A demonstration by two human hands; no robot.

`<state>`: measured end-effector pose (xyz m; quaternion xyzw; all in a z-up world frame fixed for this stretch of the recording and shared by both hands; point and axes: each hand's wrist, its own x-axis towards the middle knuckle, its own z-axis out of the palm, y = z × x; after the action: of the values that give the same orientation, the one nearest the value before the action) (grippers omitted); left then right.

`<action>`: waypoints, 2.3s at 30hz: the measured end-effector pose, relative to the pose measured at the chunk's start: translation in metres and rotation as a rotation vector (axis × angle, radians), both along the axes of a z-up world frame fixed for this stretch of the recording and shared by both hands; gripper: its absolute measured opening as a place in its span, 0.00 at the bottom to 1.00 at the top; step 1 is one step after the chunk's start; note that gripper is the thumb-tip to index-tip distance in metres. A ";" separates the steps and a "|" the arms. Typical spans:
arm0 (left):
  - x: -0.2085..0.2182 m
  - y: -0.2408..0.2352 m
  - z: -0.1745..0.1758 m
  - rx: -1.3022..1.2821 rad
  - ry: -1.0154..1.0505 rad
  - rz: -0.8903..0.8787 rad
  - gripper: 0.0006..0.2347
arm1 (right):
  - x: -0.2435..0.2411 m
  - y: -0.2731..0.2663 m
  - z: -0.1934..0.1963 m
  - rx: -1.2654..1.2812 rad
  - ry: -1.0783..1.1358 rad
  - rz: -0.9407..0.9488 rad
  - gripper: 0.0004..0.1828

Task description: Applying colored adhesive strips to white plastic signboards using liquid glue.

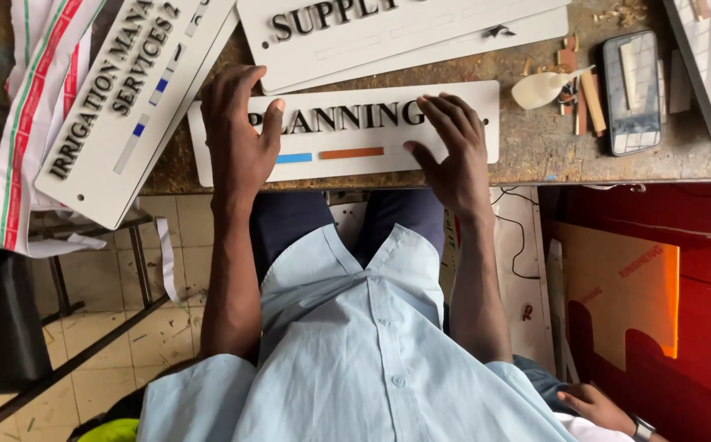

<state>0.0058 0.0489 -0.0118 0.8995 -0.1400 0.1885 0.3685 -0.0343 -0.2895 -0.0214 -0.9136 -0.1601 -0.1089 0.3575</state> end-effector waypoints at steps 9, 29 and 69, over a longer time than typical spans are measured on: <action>-0.028 0.052 -0.026 0.111 0.158 -0.163 0.41 | 0.001 0.032 -0.006 -0.072 0.197 0.060 0.66; -0.012 0.080 -0.040 0.341 0.237 -0.335 0.59 | 0.006 0.039 -0.010 -0.232 0.351 0.131 0.75; -0.025 0.074 -0.023 0.340 0.256 -0.341 0.57 | 0.000 0.052 -0.053 -0.130 0.073 -0.261 0.36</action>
<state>-0.0193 0.1231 -0.0345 0.9284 -0.2714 -0.0179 0.2533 -0.0344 -0.2374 -0.0743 -0.9512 -0.0333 -0.1108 0.2861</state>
